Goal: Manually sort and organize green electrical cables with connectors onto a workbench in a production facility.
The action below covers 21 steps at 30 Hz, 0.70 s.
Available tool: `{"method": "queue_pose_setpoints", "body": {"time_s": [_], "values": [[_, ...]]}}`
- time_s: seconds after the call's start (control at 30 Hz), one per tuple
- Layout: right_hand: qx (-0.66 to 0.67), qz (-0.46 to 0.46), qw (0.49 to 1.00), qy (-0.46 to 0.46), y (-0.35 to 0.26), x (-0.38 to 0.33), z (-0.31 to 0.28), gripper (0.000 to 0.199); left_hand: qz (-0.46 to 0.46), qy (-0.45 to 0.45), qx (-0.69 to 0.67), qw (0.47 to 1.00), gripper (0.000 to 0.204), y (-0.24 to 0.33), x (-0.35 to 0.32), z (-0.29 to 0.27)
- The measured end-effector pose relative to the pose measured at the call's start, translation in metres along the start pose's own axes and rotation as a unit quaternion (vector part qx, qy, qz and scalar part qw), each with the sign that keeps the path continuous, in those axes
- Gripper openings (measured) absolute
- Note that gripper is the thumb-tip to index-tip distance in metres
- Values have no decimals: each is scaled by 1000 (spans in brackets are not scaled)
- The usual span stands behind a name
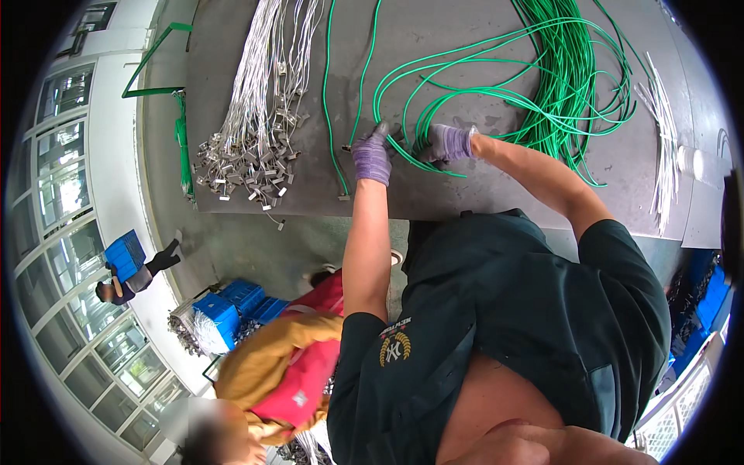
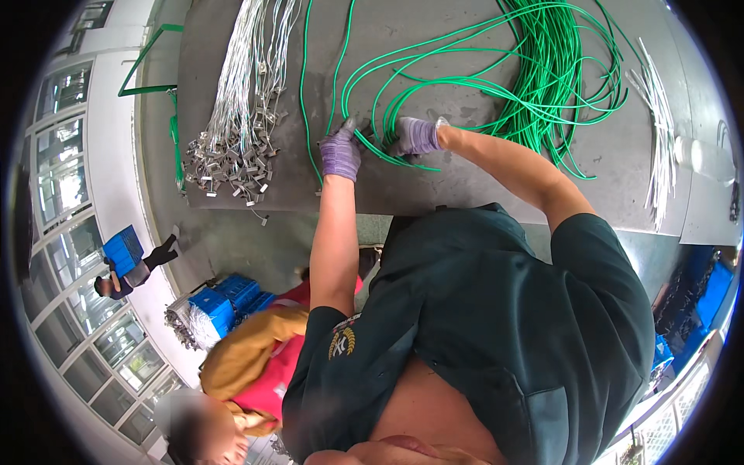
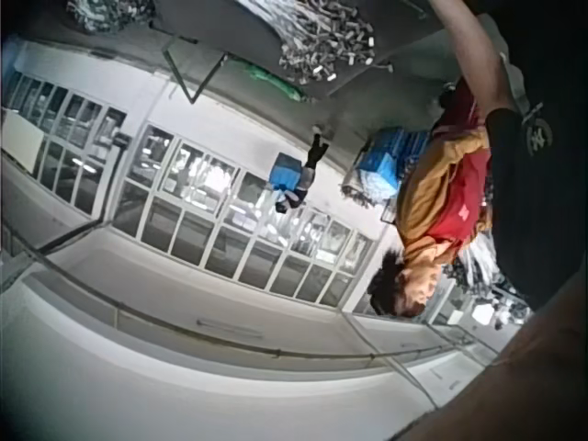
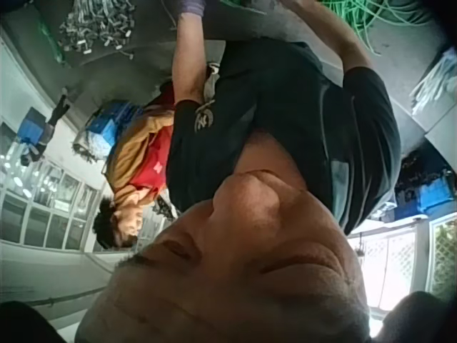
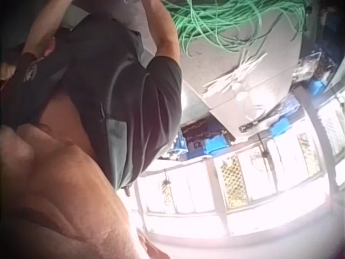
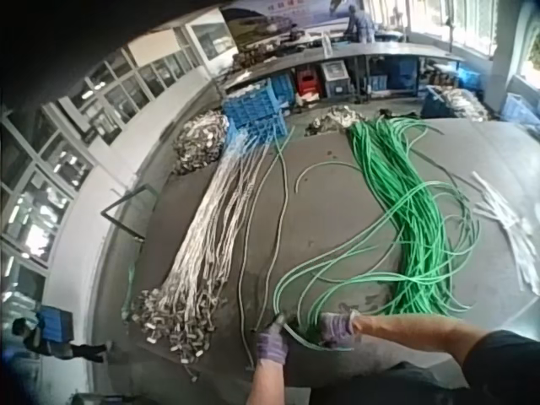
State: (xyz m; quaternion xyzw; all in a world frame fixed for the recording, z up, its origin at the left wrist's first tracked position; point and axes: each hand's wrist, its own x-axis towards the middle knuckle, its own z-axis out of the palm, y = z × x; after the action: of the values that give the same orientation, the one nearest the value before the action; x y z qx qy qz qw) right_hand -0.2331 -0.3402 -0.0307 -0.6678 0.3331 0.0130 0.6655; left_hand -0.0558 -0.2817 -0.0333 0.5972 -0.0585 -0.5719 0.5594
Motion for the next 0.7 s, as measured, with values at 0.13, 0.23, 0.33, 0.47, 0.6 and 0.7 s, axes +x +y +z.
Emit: {"method": "queue_pose_setpoints", "body": {"time_s": [0.13,0.23,0.33,0.47,0.6,0.7], "values": [[74,11,994,-81,-4,-9,3,14,8,-3,17,1000,20,0,7,-9],[77,15,993,-88,-6,-9,5,15,0,10,0,1000,19,0,5,0],[92,4,994,-51,-11,-7,5,18,35,39,16,998,21,-2,0,4],[120,-4,993,0,-6,8,7,20,60,-5,-81,995,29,-19,4,-2],[119,-18,993,-7,-13,18,22,16,24,34,-73,996,34,-37,5,-5],[24,-138,989,43,-19,22,20,16,115,43,48,991,37,-35,-5,-7]]}}
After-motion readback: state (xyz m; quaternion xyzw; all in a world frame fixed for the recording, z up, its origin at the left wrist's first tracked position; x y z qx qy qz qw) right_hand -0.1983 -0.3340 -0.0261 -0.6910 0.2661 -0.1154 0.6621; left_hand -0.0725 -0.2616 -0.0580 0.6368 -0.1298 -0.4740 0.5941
